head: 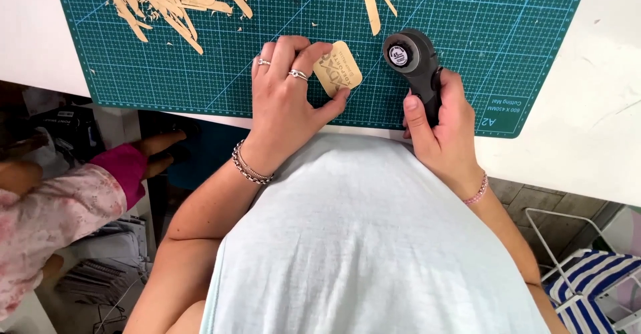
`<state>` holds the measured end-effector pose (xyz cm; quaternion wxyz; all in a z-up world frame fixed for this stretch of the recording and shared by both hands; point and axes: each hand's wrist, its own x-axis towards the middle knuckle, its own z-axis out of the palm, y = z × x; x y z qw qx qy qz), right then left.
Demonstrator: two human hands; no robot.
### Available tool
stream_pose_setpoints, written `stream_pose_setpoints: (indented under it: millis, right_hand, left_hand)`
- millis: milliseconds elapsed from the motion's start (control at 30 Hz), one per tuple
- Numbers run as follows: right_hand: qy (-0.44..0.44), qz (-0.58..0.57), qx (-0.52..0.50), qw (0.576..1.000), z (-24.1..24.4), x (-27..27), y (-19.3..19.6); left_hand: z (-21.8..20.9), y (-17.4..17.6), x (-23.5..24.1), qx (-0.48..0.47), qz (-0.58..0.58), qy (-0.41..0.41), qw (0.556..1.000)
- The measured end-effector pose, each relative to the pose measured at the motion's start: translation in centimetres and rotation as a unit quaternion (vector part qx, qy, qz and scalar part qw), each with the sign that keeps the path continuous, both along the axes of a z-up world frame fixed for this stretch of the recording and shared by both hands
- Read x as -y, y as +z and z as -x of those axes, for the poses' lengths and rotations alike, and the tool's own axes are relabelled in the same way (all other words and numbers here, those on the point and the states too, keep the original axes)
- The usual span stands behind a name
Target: Trimming the edges of small wooden tags with a rotary cutter and using a punch tool to finish them on a cutting mat.
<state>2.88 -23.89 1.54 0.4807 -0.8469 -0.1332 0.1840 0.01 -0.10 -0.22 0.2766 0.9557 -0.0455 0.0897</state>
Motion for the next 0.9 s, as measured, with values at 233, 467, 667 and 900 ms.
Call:
stream_pose_setpoints:
  millis: [233,467,667,900]
  right_hand:
    - [0.003,0.001,0.008,1.0,-0.02,0.05,-0.04]
    - [0.003,0.003,0.005,1.0,-0.03,0.0,0.07]
    - [0.002,-0.005,0.005,1.0,-0.02,-0.04,-0.05]
    - [0.002,0.001,0.007,1.0,0.0,0.0,-0.13]
  left_hand:
    - [-0.01,-0.02,0.04,-0.006,-0.004,0.004,1.0]
    - [0.05,-0.01,0.06,-0.006,-0.002,0.007,1.0]
    - [-0.01,0.16,0.06,-0.004,0.0,0.007,1.0]
    - [-0.04,0.05,0.12,0.002,-0.002,0.012,1.0]
